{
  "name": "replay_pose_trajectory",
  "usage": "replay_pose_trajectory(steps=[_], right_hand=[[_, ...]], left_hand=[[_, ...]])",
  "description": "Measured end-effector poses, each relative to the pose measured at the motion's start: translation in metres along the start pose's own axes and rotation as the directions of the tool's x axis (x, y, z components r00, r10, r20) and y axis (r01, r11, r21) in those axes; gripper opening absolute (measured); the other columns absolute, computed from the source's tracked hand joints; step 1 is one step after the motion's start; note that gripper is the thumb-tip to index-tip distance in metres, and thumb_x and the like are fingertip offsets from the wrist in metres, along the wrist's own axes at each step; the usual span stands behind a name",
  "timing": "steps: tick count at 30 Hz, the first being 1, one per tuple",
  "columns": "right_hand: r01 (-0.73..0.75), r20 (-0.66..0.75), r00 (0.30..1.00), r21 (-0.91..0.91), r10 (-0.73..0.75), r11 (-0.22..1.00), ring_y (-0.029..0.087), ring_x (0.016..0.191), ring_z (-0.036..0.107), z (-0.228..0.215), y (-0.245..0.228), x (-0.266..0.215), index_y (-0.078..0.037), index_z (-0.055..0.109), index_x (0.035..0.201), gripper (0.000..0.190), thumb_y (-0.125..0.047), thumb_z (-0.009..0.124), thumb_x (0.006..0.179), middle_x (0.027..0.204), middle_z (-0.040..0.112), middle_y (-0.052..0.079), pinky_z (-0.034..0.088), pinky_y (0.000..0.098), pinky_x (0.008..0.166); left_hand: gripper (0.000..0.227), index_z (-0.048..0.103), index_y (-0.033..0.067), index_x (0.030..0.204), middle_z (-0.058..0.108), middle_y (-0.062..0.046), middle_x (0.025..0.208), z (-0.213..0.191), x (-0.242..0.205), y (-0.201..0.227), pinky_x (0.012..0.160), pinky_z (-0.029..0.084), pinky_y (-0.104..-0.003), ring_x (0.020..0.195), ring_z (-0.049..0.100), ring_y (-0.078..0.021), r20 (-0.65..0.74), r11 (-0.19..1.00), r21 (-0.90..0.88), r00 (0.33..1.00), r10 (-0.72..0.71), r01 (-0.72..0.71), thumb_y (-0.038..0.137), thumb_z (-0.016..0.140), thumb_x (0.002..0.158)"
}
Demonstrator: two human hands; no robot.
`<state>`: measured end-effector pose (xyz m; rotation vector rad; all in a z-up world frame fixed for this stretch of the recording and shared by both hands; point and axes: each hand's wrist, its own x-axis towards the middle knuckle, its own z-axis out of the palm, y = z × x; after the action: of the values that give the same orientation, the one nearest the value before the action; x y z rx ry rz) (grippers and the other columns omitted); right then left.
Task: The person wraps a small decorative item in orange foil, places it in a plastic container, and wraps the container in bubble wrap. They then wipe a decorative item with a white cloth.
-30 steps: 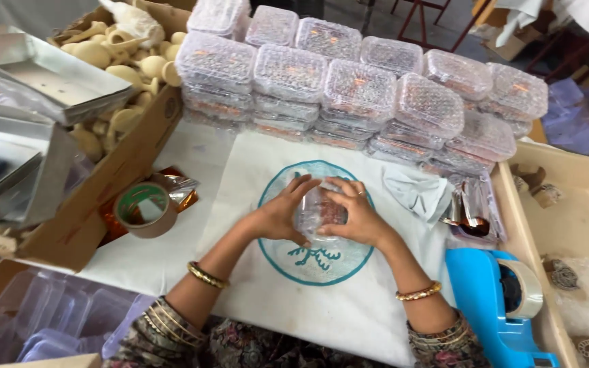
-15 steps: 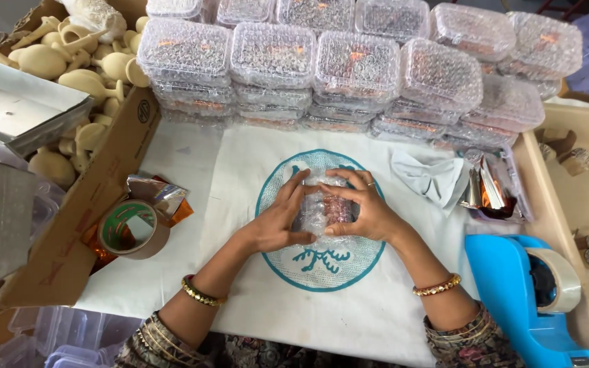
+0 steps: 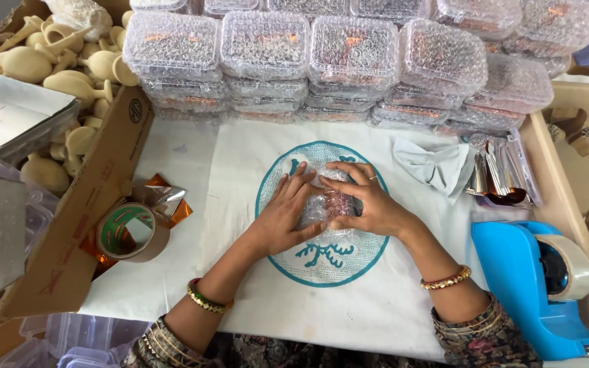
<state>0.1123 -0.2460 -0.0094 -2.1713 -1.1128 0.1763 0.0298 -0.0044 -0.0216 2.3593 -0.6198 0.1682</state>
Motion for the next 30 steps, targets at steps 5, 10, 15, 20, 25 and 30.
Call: replay_pose_trajectory(steps=[5,10,15,20,25,30], right_hand=[[0.055,0.074,0.996,0.013,-0.056,0.998,0.036,0.149,0.021,-0.005,-0.008,0.001,-0.016,0.055,0.148,0.104,-0.055,0.09,0.058,0.162,0.032,0.007,0.024,0.0516,0.123],[-0.014,0.073,0.997,0.013,0.013,1.0,0.034,0.148,0.022,-0.002,-0.005,0.0,-0.017,0.054,0.149,0.104,-0.055,0.091,0.059,0.162,0.031,0.006,0.026,0.0505,0.123],[-0.005,0.082,0.997,0.021,0.003,1.0,0.035,0.149,0.02,-0.002,-0.006,0.0,-0.015,0.054,0.149,0.101,-0.053,0.091,0.063,0.162,0.03,0.005,0.022,0.0514,0.123],[-0.021,0.077,0.997,0.074,0.015,0.997,0.034,0.149,0.021,-0.001,-0.002,-0.001,-0.015,0.059,0.145,0.09,-0.047,0.089,0.067,0.163,0.032,0.004,0.023,0.0501,0.124],[0.025,0.051,0.998,0.068,-0.028,0.997,0.032,0.15,0.023,0.0,0.004,0.0,-0.014,0.059,0.146,0.088,-0.046,0.088,0.07,0.164,0.033,0.004,0.023,0.0505,0.126],[-0.024,0.062,0.998,0.083,0.018,0.996,0.033,0.147,0.024,-0.003,-0.004,0.002,-0.012,0.062,0.138,0.087,-0.048,0.089,0.064,0.159,0.036,0.005,0.025,0.0505,0.122]], left_hand=[[0.063,0.05,0.009,0.143,0.035,-0.019,0.16,-0.002,0.0,0.002,0.127,0.013,-0.058,0.159,0.012,-0.0382,0.023,1.0,0.012,1.0,0.003,-0.003,0.049,0.06,0.096],[0.06,0.051,0.009,0.143,0.034,-0.019,0.162,-0.011,-0.001,-0.002,0.127,0.016,-0.055,0.161,0.008,-0.0389,0.058,0.988,-0.152,0.998,0.003,0.006,0.041,0.062,0.094],[0.083,0.045,0.0081,0.147,0.034,-0.019,0.16,-0.019,0.003,0.015,0.125,0.009,-0.064,0.159,0.01,-0.0394,0.089,0.994,-0.097,0.995,-0.046,0.055,0.052,0.074,0.083],[0.094,0.041,0.0101,0.149,0.03,-0.02,0.162,-0.012,0.003,0.014,0.123,0.011,-0.063,0.156,0.014,-0.0412,0.052,1.0,-0.003,0.998,-0.028,0.028,0.057,0.079,0.078],[0.093,0.038,0.0117,0.155,0.028,-0.018,0.169,-0.004,0.004,0.013,0.127,0.01,-0.06,0.16,0.015,-0.042,0.025,1.0,0.028,1.0,0.011,-0.011,0.055,0.078,0.083],[0.113,0.02,0.0062,0.161,0.029,-0.017,0.166,-0.008,0.011,0.022,0.125,0.004,-0.061,0.158,0.013,-0.0361,-0.014,1.0,0.004,1.0,-0.02,0.02,0.06,0.076,0.079]])
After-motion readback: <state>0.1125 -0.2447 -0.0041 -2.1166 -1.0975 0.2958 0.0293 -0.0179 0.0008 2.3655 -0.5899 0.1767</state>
